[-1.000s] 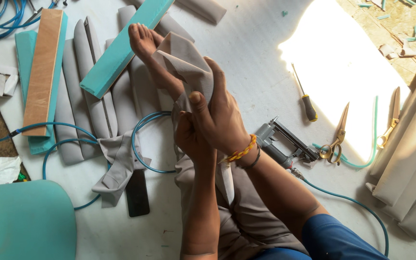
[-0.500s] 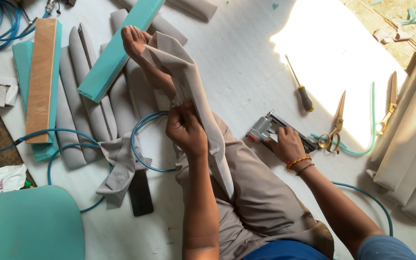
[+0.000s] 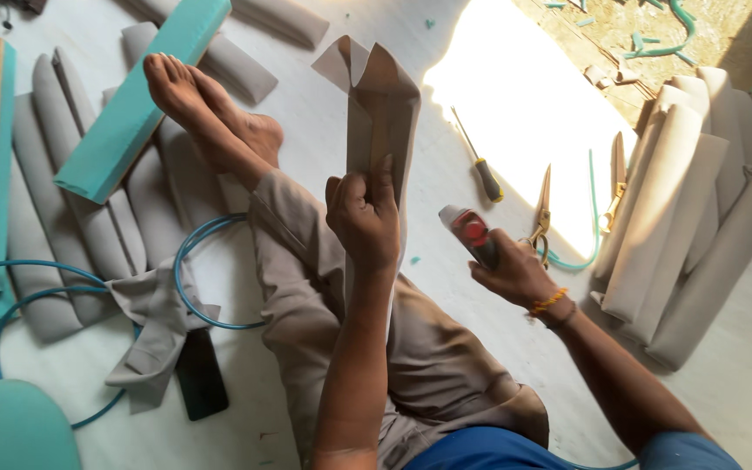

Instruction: The person wraps a rectangular foam piece with gray fabric and secures it using a pneumatic staple gun. They repeatedly pull the fabric taut, staple along the edges, and adjust the foam orientation to cover all sides.

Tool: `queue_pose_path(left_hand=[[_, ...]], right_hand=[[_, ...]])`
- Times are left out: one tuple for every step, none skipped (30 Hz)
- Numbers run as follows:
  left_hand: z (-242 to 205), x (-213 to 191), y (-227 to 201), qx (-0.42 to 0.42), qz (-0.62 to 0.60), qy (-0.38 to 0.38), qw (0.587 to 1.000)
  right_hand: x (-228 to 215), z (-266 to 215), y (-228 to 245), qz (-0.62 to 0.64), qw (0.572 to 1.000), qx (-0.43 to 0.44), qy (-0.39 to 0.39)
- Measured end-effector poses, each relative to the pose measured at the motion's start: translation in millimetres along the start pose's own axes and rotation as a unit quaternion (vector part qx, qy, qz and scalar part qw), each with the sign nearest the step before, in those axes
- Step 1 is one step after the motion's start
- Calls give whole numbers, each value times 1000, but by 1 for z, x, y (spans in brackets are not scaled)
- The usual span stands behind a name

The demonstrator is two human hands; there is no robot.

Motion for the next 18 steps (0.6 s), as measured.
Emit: queue_pose_path(left_hand=[[0, 7, 1, 0, -2, 6, 1000], [-3, 13, 1, 1, -4, 11, 1000], [-5, 18, 1, 2, -5, 16, 1000], [-6, 22, 2, 6, -6, 19, 1000], [-8, 26, 2, 8, -5, 21, 1000], [-7, 27, 3, 10, -2, 20, 1000], [-8, 27, 3, 12, 1, 20, 1000], [-8, 28, 4, 2, -8, 19, 1000], [-8, 28, 5, -8, -17, 18, 1000], [-9, 28, 6, -18, -26, 18, 999], [-10, 27, 5, -15, -29, 16, 999], [-10, 27, 3, -11, -33, 14, 999], [-9, 28, 2, -7, -37, 12, 999], [-9, 28, 3, -11, -28, 8, 1000], [-8, 29, 4, -15, -20, 5, 1000], [-7, 28, 6, -19, -10, 3, 1000], [-7, 27, 4, 9, -12, -2, 1000], [-8, 26, 2, 38, -15, -6, 999]], right_hand=[[-32, -13, 24, 38, 997, -59, -15], [-63, -28, 50, 75, 990, -115, -27], [-88, -37, 66, 54, 992, -110, -29], [-109, -42, 83, 33, 993, -108, -32], [-127, -46, 109, -18, 988, -149, -25], [-141, -48, 134, -69, 978, -194, -14], [-151, -48, 150, -93, 976, -197, 10], [-157, -45, 167, -118, 971, -204, 31], [-161, -41, 183, -142, 966, -211, 52], [-164, -39, 199, -156, 959, -232, 51], [-166, -37, 215, -169, 951, -253, 51], [-167, -34, 228, -182, 943, -274, 49], [-165, -28, 234, -197, 943, -259, 71], [-161, -22, 239, -210, 942, -244, 92], [-158, -16, 243, -224, 941, -227, 113], [-155, -12, 249, -241, 937, -218, 131], [-151, -8, 254, -258, 932, -208, 150], [-148, -4, 260, -274, 926, -197, 167]])
Point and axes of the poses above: each hand's wrist, its own z-axis towards the middle knuckle, its own x-axis out of the palm, y = z × x, the point moved 9 cm from there along z, towards the middle knuckle, and after that the axes turned 7 degrees about -x, right-handed, at the moved point
